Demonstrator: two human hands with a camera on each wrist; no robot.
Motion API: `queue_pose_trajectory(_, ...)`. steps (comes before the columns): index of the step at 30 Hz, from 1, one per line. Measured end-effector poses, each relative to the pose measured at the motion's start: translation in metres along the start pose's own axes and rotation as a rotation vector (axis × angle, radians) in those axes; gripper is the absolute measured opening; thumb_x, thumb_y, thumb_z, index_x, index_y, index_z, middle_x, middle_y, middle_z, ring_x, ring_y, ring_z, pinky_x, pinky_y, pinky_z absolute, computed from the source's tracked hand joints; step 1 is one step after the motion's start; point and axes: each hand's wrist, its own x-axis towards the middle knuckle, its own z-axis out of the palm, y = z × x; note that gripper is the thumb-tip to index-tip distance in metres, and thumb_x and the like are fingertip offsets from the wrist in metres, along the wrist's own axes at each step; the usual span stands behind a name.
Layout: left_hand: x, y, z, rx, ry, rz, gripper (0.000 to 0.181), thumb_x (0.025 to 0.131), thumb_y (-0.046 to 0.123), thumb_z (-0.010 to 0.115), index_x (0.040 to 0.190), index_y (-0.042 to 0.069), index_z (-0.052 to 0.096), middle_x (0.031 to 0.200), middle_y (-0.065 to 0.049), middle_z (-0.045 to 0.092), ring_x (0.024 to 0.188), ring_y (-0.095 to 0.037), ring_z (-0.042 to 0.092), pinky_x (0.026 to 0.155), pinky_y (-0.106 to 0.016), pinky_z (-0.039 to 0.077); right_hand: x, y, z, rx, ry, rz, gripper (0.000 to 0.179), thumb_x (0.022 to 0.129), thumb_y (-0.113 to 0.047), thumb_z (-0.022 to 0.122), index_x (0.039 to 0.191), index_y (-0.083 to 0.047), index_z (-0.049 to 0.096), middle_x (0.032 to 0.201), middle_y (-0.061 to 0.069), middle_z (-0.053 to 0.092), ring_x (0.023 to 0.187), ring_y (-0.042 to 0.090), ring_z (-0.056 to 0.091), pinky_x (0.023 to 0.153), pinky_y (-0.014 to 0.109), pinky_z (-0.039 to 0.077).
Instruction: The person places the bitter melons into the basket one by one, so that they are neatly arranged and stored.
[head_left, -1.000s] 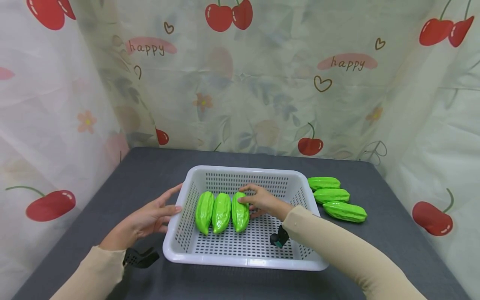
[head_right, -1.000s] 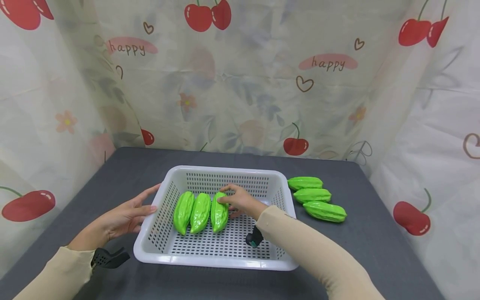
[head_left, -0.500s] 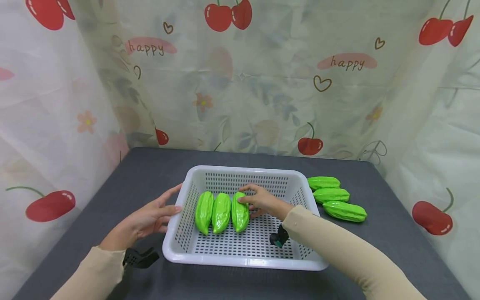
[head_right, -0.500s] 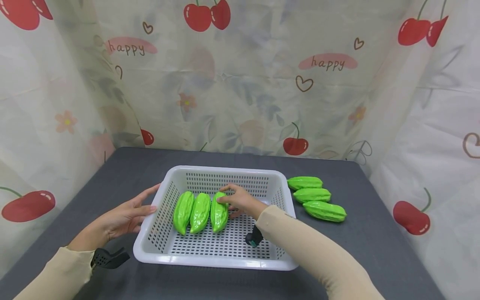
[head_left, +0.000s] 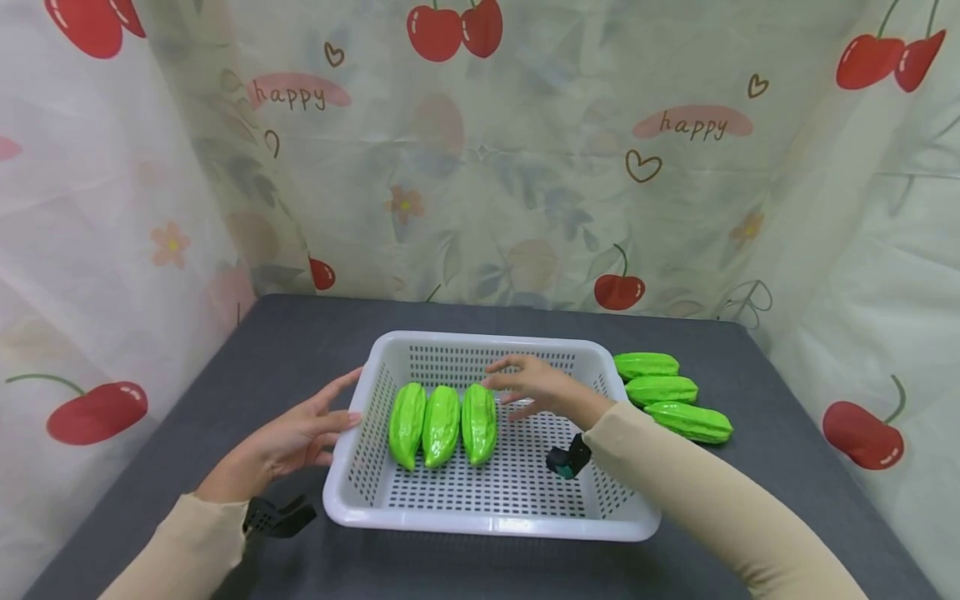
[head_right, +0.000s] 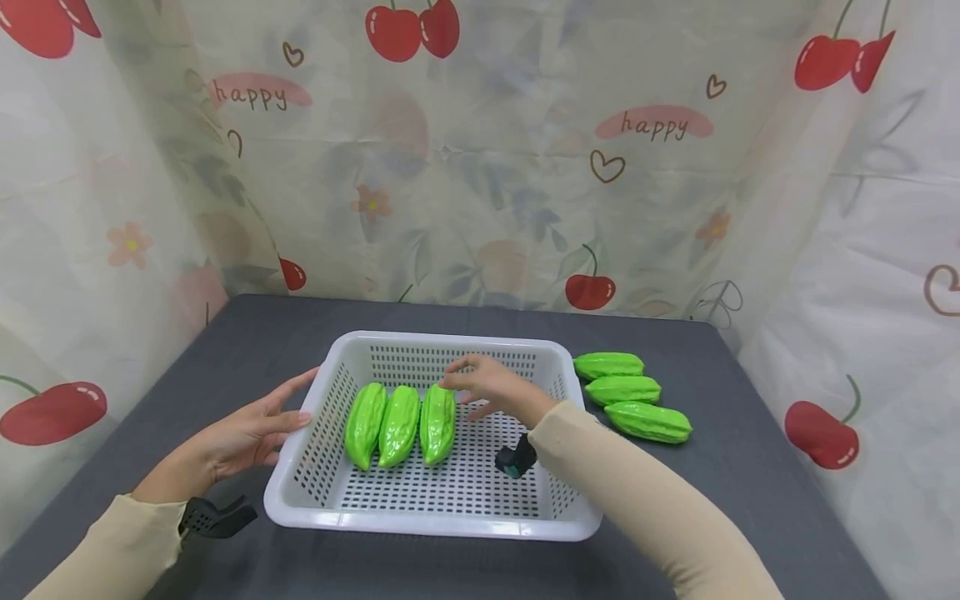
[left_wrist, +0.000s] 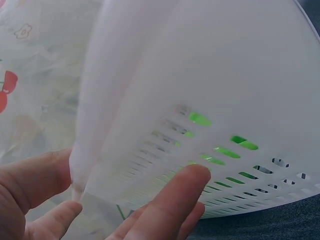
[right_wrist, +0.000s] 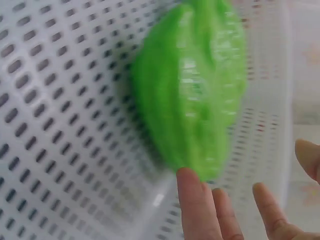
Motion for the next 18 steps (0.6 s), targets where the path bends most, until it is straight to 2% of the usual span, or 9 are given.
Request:
queue_pose_trajectory(5,0.000,0.001,0.000,0.001,-0.003,0.001,0.086,0.097,0.016,0.059,0.155,0.035,-0.001,0.146,-0.027,0.039,0.111,-0.038,0.064,0.084,-0.060,0.053,-0.022,-0.018,-0.018,0.027,-0.052,-0.085,0.047,0.095,-0.022,0.061,0.138,-0.006,0.048,0.140,0.018,0.049,0.124,0.040,0.052,0.089,0.047,0.055)
queue_pose_trajectory(12,0.000,0.001,0.000,0.000,-0.005,0.005,0.086,0.097,0.016,0.059,0.155,0.034,-0.001,0.144,-0.027,0.042,0.110,-0.038,0.065,0.083,-0.060,0.053,-0.056,-0.038,-0.055,0.070,-0.088,-0.241,0.048,0.098,-0.022,0.057,0.140,-0.002,0.043,0.143,0.024,0.044,0.122,0.035,0.055,0.101,0.048,0.047)
queue_pose_trajectory(18,0.000,0.000,0.000,-0.002,0.000,0.002,0.086,0.097,0.016,0.059,0.155,0.035,-0.001,0.144,-0.026,0.043,0.109,-0.038,0.065,0.083,-0.060,0.053,-0.082,-0.046,-0.092,0.077,-0.030,-0.316,0.046,0.099,-0.024,0.054,0.139,-0.005,0.041,0.144,0.024,0.042,0.126,0.032,0.053,0.101,0.039,0.049)
